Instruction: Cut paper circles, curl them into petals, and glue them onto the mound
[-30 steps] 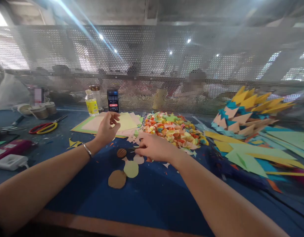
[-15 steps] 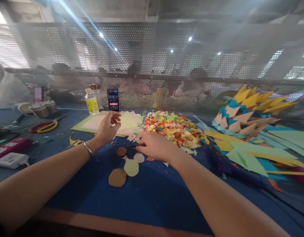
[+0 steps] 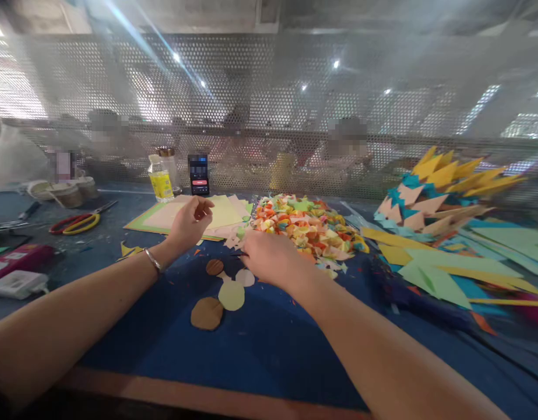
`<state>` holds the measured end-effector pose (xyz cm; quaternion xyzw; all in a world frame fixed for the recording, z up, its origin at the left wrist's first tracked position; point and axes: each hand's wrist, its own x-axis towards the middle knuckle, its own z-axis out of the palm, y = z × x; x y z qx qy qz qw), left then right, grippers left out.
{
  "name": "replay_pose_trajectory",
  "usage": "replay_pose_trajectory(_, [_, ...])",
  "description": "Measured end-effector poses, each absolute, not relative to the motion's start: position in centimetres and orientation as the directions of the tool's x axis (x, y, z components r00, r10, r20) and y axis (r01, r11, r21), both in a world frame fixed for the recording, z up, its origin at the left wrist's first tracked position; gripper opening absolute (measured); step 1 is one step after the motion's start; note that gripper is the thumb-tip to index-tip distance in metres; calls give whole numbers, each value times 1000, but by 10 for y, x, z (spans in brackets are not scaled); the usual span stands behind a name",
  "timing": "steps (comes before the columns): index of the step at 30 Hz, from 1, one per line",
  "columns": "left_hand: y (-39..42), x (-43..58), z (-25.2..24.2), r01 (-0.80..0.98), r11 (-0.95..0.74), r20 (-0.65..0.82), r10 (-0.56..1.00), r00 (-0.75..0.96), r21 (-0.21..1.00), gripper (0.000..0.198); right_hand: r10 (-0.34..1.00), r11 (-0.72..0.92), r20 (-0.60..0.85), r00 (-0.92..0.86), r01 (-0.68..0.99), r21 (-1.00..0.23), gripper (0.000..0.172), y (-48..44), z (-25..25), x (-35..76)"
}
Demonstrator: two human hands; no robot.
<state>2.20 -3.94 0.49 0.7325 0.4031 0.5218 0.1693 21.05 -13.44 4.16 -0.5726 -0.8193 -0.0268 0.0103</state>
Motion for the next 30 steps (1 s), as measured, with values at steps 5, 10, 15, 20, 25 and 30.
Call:
replay_pose_trajectory(5, [-38,22,4,432,-623,630,762,149,652,24,908,418,42,-416,908,-29,32,-141,45,212])
replay_pose_trajectory(10, [-37,22,3,431,-625,635,759,144,651,25,866,501,13,-501,864,-45,29,-142,38,209])
replay_pose_trajectory(15, [-37,21,3,447,-626,637,757,148,639,24,932,333,121,-342,939,87,29,-129,32,225])
replay_pose_trajectory(20, [-38,20,4,571,-611,601,763,238,549,22,944,316,93,-317,948,28,32,-126,32,232])
replay_pose_trajectory(25, [-46,24,0,668,-643,318,766,559,374,21,962,262,66,-264,964,39,32,-123,33,236])
replay_pose_trajectory(30, [-48,33,-3,549,-703,276,695,664,452,35,964,263,32,-263,964,-21,36,-122,37,245])
